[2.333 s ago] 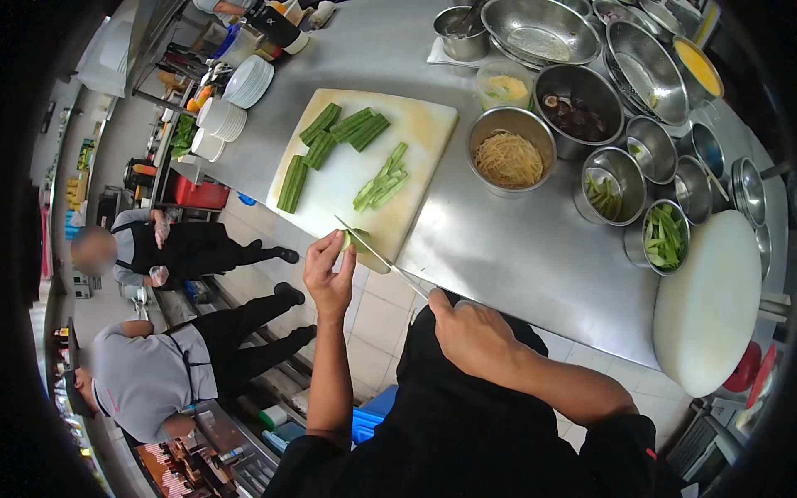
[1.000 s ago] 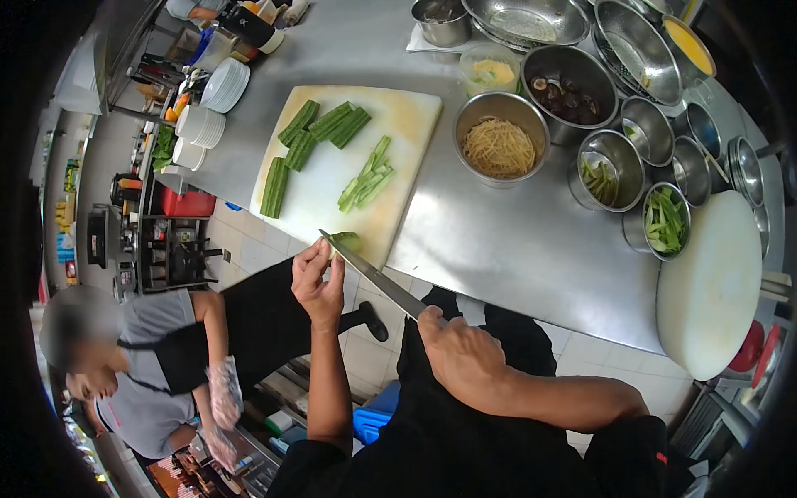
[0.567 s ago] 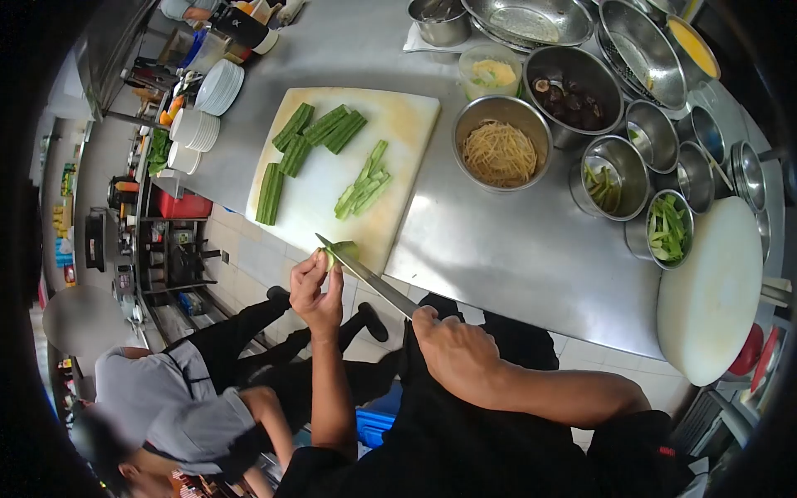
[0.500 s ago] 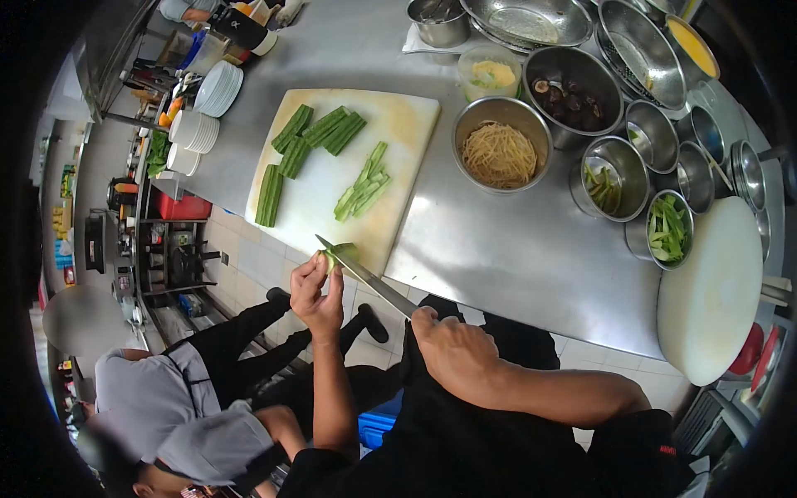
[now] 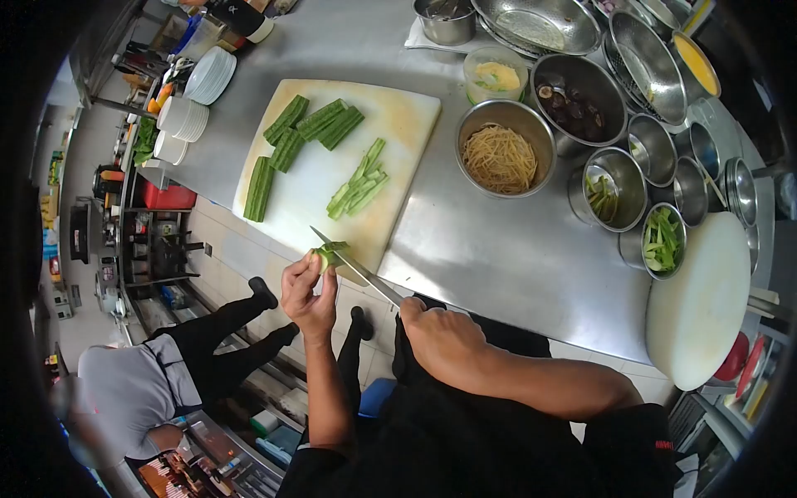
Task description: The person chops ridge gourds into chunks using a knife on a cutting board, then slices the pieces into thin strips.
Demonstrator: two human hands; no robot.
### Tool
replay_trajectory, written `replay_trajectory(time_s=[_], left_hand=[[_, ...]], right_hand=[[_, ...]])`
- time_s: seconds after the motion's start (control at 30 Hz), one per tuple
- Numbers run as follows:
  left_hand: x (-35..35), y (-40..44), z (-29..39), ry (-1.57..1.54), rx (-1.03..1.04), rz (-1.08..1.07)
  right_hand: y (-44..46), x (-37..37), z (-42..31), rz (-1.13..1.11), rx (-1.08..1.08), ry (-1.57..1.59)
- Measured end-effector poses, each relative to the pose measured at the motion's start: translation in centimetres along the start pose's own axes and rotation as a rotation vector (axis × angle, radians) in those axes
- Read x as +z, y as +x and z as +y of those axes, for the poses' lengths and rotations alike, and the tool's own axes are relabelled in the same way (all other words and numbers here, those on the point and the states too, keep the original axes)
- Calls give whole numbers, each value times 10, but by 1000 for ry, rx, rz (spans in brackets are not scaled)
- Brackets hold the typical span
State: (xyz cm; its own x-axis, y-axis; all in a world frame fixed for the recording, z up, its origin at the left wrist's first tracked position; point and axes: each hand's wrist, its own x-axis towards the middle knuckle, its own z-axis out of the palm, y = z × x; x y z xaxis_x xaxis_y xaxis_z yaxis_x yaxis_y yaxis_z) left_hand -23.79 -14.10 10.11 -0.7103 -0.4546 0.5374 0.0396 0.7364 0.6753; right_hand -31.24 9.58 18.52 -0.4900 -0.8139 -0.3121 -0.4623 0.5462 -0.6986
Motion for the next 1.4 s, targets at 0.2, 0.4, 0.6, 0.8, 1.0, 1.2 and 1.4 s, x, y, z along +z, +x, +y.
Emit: replay_trajectory(time_s=[0.2, 0.4, 0.6, 0.8, 1.0, 1.2, 1.4], left_hand=[[1, 0, -2, -10, 5, 2], [1, 0, -1, -20, 17, 7], [0, 1, 1, -32, 9, -3], [-9, 5, -3, -230, -170, 55], [-45, 17, -13, -585, -231, 31], [-27, 11, -8, -586, -304, -131], [-20, 4, -7, -370, -255, -50]], right_hand=[[12, -4, -2, -82, 45, 22], [19, 3, -1, -62, 58, 54], [31, 11, 1, -47, 72, 52], [45, 13, 26, -84, 110, 66], [40, -3, 37, 49, 33, 244], [12, -10, 22, 6, 78, 318], [-12, 0, 15, -4, 65, 174]])
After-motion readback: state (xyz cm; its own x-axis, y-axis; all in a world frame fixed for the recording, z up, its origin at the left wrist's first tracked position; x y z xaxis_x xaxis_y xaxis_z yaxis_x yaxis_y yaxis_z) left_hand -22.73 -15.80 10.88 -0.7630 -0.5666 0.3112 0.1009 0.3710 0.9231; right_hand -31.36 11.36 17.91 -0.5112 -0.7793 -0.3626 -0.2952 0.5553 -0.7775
